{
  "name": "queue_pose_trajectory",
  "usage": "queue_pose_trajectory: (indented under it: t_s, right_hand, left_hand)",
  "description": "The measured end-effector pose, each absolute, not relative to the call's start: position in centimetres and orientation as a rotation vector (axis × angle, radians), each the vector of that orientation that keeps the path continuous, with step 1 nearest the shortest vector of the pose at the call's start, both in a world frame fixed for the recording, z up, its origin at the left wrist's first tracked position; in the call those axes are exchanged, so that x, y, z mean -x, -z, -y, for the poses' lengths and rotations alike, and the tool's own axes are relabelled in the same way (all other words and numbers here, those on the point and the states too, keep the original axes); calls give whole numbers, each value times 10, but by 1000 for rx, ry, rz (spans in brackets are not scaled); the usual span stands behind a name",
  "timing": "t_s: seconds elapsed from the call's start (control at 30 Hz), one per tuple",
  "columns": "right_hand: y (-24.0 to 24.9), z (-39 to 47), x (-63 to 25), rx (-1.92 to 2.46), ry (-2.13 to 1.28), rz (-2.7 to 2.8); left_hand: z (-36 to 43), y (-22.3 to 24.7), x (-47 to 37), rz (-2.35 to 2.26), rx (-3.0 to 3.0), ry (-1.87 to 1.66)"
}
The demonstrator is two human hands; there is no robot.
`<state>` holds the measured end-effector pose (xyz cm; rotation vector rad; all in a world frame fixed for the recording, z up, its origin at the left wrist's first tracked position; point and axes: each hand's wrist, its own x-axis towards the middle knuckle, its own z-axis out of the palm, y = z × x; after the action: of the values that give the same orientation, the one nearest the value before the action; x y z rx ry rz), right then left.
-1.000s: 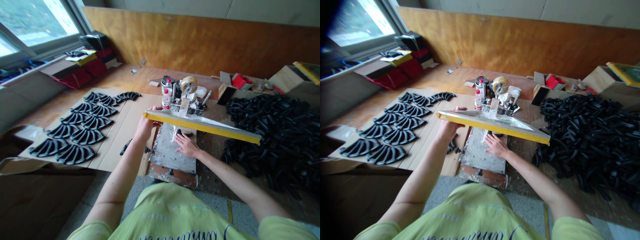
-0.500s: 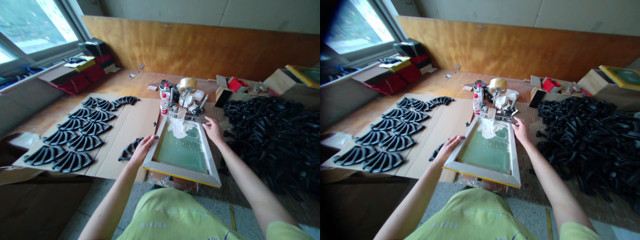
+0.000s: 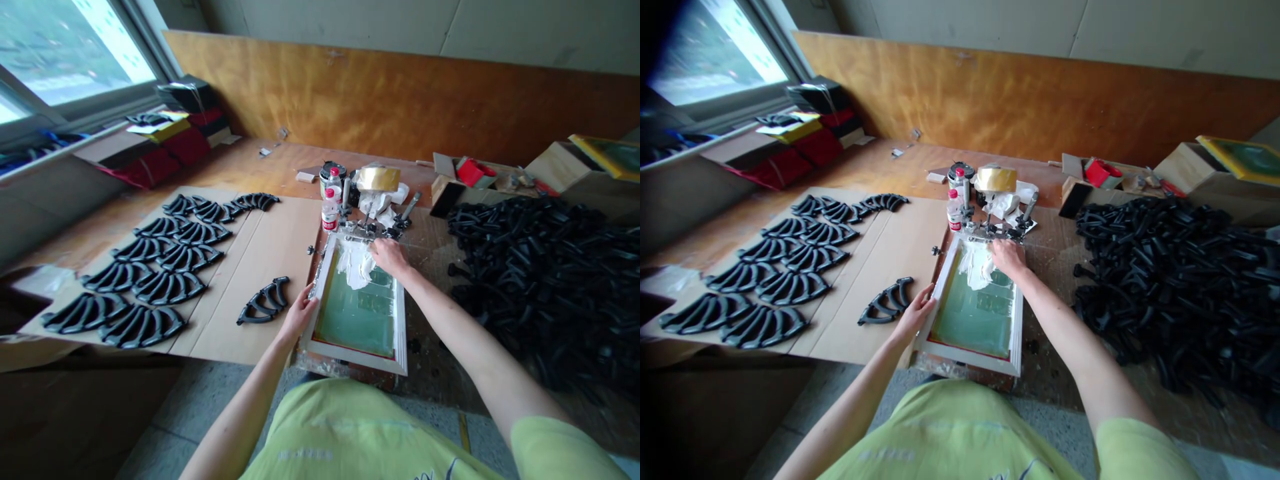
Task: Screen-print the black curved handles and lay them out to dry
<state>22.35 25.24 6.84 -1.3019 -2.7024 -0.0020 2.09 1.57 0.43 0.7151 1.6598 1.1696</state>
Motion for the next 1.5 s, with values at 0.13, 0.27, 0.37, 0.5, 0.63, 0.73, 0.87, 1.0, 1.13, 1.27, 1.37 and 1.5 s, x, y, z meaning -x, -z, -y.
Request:
queue_pose_trajectory:
  t_s: [0.13,0.27,0.37,0.5,0.63,0.73,0.87,1.0,1.13,1.27,1.37,1.5]
  right_hand:
    - [-62,-222,-229,1078,-8,2809]
    - [-67,-195,-242,596,-140,2935]
    - [-76,-199,-248,470,-290,2951]
    - [-74,-205,-241,724,-244,2821]
    - [-61,-189,-245,652,-170,2818]
    - [-66,-190,-249,583,-294,2823]
    - [-90,-227,-227,889,-386,2690]
    - [-114,-276,-222,1235,-229,2520]
    - [-112,-302,-281,1408,-182,2118]
    - [-68,-282,-328,1649,-389,1950]
    - [-27,-242,-318,1439,-618,2201]
    - [-12,-205,-287,1133,-574,2541]
  left_hand:
    - [-14,-1,-20,-1705,-751,-1139]
    - [-14,-1,-20,-1709,-767,-1145]
    - [-14,-3,-21,-1707,-751,-1161]
    - [-14,-7,-23,-1699,-732,-1172]
    - [-14,-9,-22,-1683,-733,-1170]
    - [-14,-15,-21,-1670,-728,-1160]
    - [-13,-43,-19,-1623,-706,-1146]
    - [-16,-87,-16,-1600,-770,-1210]
    - [-38,-129,-17,-1534,-764,-1387]
    - [-79,-158,-20,-1371,-850,-1634]
    - [-102,-168,-22,-1314,-859,-1636]
    - [-97,-150,-31,-1338,-767,-1658]
